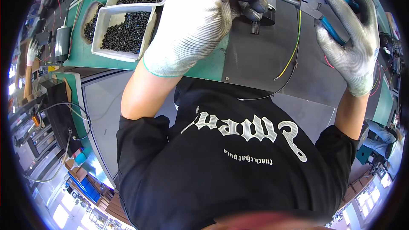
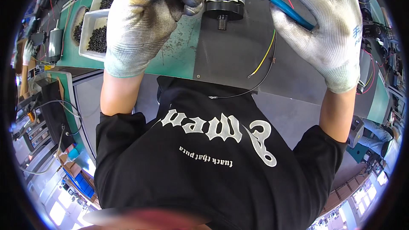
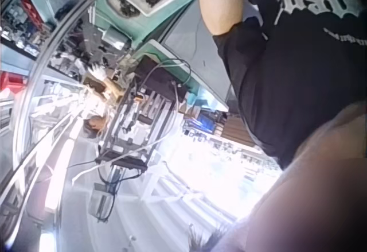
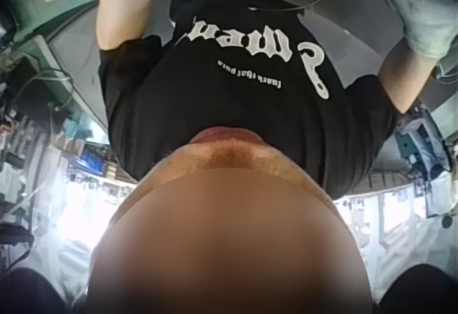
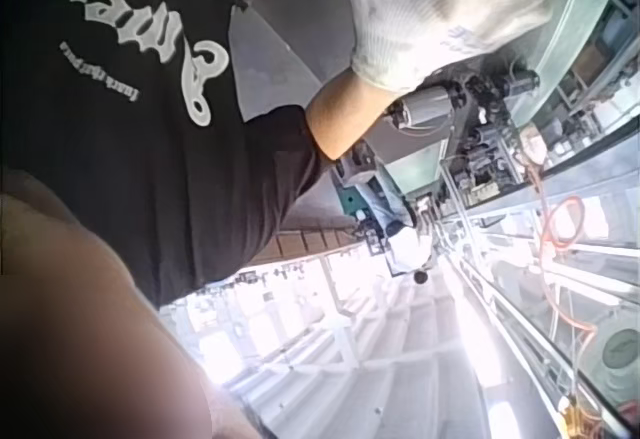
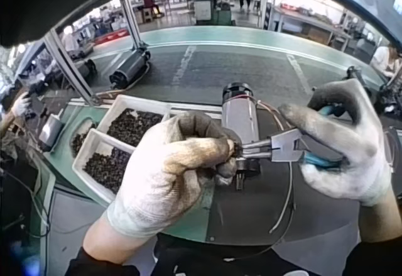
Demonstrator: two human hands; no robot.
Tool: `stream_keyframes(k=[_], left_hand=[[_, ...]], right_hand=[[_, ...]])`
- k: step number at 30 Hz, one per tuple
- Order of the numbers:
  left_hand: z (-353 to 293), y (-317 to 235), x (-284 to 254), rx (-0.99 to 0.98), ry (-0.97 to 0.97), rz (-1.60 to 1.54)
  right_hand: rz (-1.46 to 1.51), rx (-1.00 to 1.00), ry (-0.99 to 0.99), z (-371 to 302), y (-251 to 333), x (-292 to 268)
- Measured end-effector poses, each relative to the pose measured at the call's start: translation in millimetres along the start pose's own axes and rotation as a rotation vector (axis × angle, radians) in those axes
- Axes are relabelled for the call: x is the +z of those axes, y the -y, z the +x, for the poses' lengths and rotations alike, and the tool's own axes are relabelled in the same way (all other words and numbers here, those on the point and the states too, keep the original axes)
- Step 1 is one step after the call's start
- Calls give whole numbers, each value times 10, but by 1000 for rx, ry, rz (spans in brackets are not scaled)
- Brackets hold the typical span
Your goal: Assemble electric motors and attach fan components using an electric screwdriver and pliers at an industrial workstation.
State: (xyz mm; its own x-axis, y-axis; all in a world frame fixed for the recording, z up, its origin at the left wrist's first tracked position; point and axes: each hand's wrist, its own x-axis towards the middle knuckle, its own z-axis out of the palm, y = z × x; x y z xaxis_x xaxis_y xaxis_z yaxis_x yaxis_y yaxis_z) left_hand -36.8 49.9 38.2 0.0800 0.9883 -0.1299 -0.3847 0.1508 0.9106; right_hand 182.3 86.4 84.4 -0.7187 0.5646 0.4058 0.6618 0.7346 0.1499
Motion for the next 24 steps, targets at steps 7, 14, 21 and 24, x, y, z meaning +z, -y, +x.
stream_keyframes(k=[7, 14, 21, 24], left_hand=[[217, 148, -149, 449, 281, 112], [400, 107, -49, 548, 266, 315], [1926, 587, -451, 204, -132, 1269], [1731, 716, -217, 124, -394, 1013]], right_hand=[[22, 14, -3, 35, -1, 19], [-22, -489, -322, -141, -756, 638], [2198, 940, 263, -67, -1239, 2064], [2286, 1149, -65, -70, -713, 2016]])
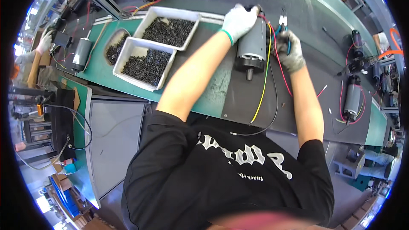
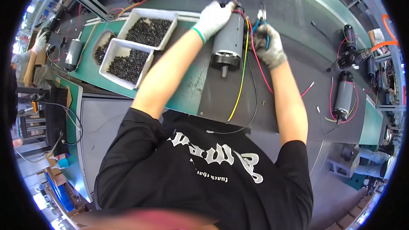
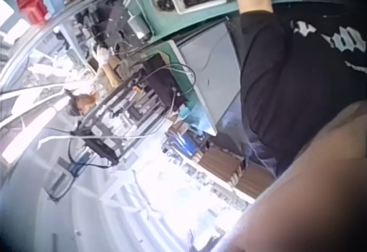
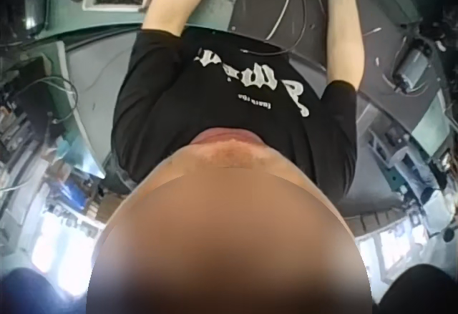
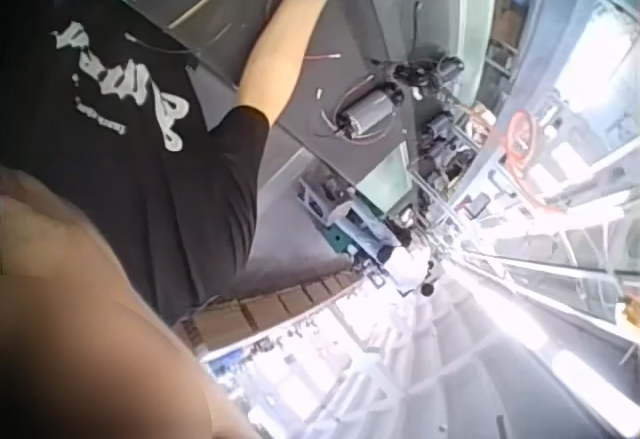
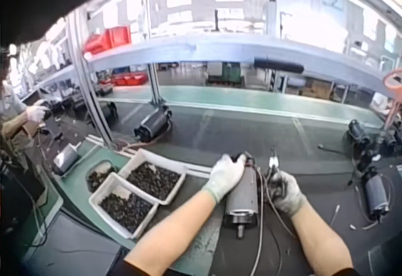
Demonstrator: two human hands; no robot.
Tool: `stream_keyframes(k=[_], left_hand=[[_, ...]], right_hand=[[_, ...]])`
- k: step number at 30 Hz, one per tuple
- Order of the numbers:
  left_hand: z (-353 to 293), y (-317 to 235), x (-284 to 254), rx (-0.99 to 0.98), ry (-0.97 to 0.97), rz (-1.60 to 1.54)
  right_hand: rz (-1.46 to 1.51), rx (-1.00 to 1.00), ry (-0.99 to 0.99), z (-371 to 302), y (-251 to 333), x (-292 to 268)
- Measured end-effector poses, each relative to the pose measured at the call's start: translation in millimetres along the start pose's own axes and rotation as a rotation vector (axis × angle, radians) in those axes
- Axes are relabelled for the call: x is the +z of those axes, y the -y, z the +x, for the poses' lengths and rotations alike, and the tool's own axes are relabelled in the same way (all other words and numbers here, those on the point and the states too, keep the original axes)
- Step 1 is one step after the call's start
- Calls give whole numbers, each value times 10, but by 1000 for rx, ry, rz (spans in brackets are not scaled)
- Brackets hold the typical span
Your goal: Assemble electric motors and attach fan components using an electric screwdriver and pliers at an industrial workstation.
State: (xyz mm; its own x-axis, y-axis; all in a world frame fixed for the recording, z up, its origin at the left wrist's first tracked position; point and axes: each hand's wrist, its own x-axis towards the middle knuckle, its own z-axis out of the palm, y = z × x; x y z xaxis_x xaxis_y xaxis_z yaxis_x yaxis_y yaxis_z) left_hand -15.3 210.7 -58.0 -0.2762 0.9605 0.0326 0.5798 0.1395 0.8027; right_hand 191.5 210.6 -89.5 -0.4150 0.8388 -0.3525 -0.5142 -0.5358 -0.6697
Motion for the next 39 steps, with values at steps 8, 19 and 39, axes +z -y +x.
stream_keyframes(k=[8, 19, 39], left_hand=[[-1103, -561, -663, 498, -95, -325], [-1291, -574, -1036, 852, 314, -377], [-1214, -340, -820, 1058, 91, -678]], right_hand=[[-471, -446, 341, -1289, 329, 458], [-2172, -729, 312, -1907, 1094, 1257], [-1719, -918, -388, -1024, 47, -296]])
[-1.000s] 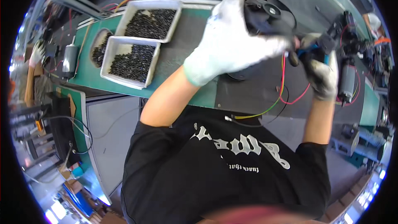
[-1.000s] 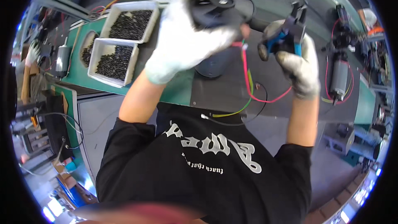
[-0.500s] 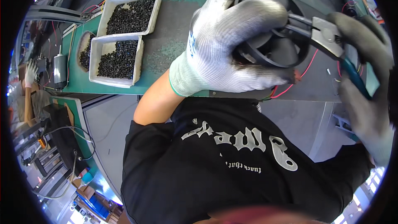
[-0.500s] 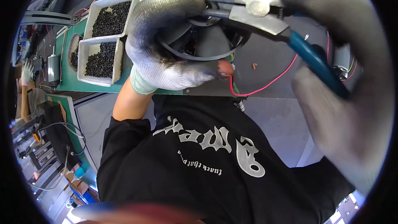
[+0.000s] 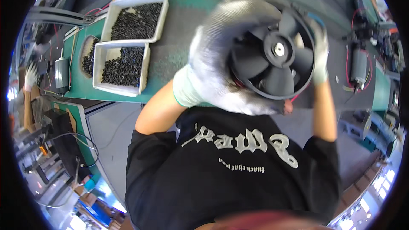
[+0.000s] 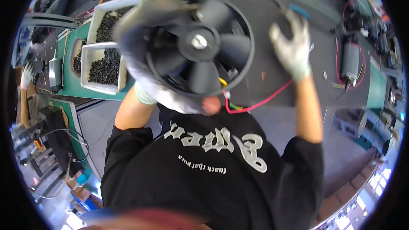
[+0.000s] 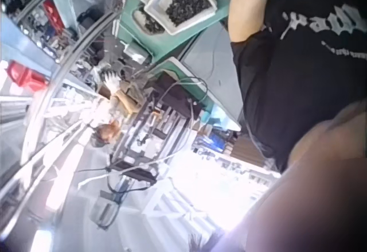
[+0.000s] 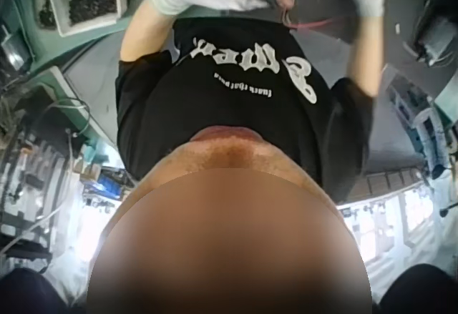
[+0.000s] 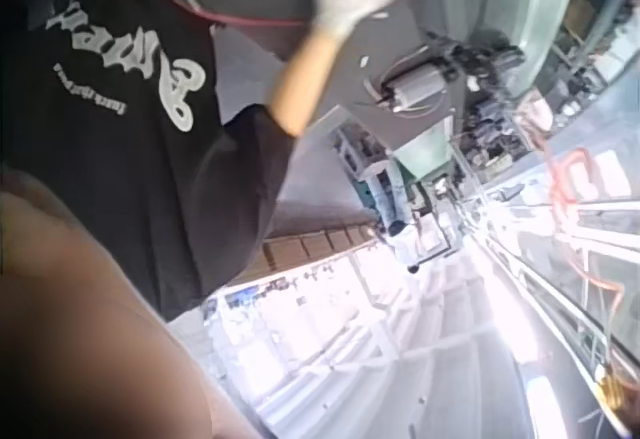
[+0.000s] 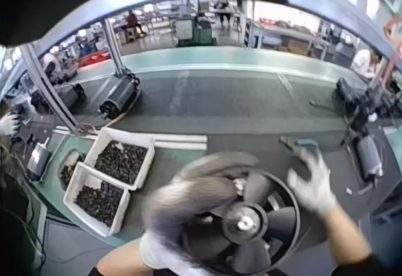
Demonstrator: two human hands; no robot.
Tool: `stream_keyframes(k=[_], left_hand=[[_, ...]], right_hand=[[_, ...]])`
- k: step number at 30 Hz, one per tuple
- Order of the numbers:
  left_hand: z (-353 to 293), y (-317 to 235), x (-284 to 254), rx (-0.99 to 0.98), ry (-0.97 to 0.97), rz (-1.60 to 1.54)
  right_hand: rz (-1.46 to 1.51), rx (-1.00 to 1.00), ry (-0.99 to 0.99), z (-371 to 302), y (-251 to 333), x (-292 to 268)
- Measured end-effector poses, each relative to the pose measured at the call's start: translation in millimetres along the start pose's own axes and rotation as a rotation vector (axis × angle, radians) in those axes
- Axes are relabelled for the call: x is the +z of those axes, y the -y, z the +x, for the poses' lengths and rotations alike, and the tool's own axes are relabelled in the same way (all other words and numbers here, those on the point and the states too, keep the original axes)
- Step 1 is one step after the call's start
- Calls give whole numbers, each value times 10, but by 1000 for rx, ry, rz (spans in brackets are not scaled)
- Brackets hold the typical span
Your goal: Assemble electric motors and attach fan components using an electric screwdriver and pliers at an industrial workstation.
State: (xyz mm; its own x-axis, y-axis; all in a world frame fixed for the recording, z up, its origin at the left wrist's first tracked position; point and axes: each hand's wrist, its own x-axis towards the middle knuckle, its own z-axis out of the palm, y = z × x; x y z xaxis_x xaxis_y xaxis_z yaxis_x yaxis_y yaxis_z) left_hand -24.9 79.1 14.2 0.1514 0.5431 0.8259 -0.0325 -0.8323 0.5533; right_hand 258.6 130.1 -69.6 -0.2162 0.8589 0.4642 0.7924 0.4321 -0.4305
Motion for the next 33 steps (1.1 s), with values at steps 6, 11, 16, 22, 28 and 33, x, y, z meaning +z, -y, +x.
stream_keyframes(k=[6, 11, 16, 22, 28, 33], left_hand=[[-3, -48, 407, -109, -150, 513], [-518, -831, 180, -57, 124, 222], [-895, -1207, -295, -91, 33, 226], [-1553, -1690, -1474, -762, -813, 1078], [-2785, -650, -3369, -1405, -809, 1819], [-2592, -461, -3340, -1388, -884, 1627]], right_hand=[[1102, 394, 423, -399, 870, 309], [992, 540, 87, 801, 558, 556], [885, 565, 240, 3007, -2356, 778], [-221, -14, -51, 3294, -178, 1448], [373, -456, 735, 2497, 3581, 2568], [348, 67, 639, 2662, 3802, 3925]])
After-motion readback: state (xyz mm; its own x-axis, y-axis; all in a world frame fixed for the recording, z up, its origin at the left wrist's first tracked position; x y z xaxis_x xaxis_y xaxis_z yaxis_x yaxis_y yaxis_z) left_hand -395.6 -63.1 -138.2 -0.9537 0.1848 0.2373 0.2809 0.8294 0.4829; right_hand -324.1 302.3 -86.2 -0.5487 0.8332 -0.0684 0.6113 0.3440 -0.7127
